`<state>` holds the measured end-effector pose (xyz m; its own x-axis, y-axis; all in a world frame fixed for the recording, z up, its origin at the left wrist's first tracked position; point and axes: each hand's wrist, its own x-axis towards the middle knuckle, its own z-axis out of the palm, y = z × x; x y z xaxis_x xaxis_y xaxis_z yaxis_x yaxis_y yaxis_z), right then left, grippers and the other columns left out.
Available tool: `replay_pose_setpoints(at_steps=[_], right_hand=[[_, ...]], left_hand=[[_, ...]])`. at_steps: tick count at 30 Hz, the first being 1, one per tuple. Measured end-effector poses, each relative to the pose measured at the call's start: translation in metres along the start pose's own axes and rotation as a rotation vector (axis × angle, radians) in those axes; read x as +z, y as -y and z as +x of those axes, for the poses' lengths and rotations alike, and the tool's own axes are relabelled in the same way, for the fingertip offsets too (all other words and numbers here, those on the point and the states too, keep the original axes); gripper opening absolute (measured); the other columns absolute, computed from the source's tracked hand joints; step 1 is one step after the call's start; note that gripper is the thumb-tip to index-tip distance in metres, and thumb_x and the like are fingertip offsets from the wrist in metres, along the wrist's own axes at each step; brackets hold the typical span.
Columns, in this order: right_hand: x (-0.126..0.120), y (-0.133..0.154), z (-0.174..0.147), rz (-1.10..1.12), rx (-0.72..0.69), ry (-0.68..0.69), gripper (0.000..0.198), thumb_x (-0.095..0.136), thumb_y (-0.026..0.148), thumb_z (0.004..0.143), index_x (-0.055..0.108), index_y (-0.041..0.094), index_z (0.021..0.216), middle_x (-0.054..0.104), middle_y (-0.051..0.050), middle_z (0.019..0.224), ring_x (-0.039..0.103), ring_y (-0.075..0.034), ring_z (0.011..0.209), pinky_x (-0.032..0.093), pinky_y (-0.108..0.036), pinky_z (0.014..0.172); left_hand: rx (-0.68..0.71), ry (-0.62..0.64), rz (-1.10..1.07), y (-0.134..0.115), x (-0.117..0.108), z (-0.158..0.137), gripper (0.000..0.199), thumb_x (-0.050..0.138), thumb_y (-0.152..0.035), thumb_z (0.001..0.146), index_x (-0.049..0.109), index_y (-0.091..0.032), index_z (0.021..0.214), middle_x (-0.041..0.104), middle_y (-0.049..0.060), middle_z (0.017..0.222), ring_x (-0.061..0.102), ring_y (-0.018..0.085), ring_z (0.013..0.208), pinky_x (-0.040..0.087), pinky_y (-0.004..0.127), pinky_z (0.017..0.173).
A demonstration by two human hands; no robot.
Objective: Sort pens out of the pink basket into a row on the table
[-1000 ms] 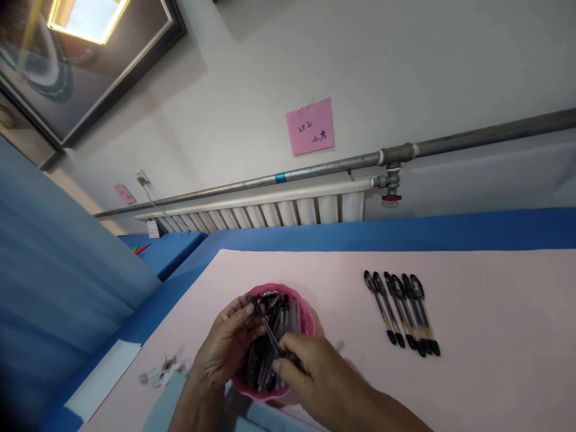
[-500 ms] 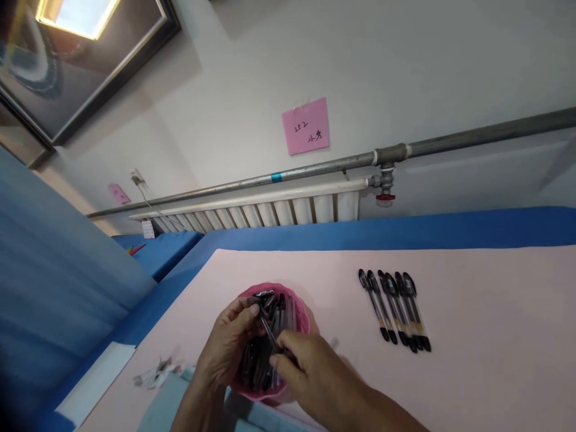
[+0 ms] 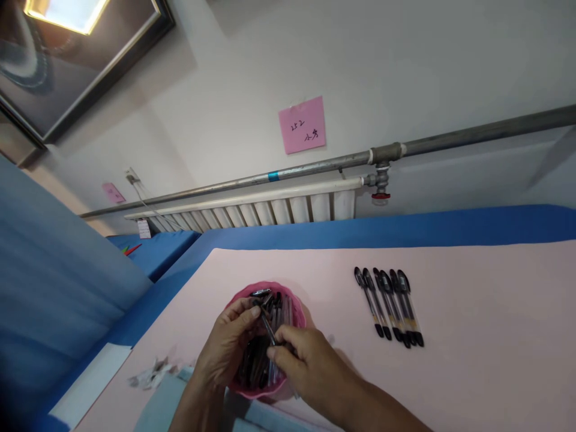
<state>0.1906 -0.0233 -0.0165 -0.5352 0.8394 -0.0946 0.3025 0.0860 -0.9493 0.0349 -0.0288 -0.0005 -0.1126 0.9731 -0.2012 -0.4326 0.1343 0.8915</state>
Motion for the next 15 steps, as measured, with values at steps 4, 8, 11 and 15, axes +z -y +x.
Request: replay_pose_setpoints(at_steps=[4,8,11,15], right_hand=[[-0.0019,0.0018,0.0005,-0.017,0.0,0.015,0.02,0.054,0.031,0.081,0.054,0.019,0.065,0.045,0.006,0.052,0.04,-0.007,0.044,0.027,-0.019,0.043],[-0.0047,0.0057,0.0008,-0.018,0.006,0.035,0.02,0.053,0.03,0.081,0.054,0.019,0.065,0.045,0.007,0.05,0.04,-0.007,0.044,0.027,-0.019,0.043],[-0.0057,0.0065,0.0004,-0.015,0.009,0.02,0.021,0.053,0.03,0.081,0.053,0.019,0.063,0.045,0.007,0.05,0.041,-0.007,0.044,0.028,-0.019,0.044],[-0.0053,0.0051,-0.0005,-0.003,0.018,0.012,0.019,0.054,0.029,0.08,0.054,0.019,0.064,0.045,0.007,0.05,0.04,-0.007,0.045,0.027,-0.018,0.043]], left_hand=[[-0.032,0.047,-0.006,-0.0018,-0.0025,-0.0008,0.019,0.076,-0.021,0.059,0.063,-0.014,0.07,0.059,-0.002,0.064,0.054,0.008,0.055,0.044,0.019,0.056],[-0.086,0.126,0.03,0.0001,-0.0068,0.0002,0.014,0.073,-0.02,0.063,0.062,-0.013,0.069,0.057,-0.001,0.06,0.052,0.007,0.052,0.042,0.019,0.055],[-0.113,0.171,0.029,0.0037,-0.0084,0.0006,0.013,0.071,-0.02,0.066,0.061,-0.013,0.071,0.059,0.0,0.063,0.054,0.007,0.054,0.042,0.019,0.057],[-0.14,0.198,0.033,0.0081,-0.0087,0.0003,0.013,0.071,-0.019,0.066,0.061,-0.012,0.072,0.059,0.001,0.064,0.053,0.007,0.057,0.04,0.019,0.058]])
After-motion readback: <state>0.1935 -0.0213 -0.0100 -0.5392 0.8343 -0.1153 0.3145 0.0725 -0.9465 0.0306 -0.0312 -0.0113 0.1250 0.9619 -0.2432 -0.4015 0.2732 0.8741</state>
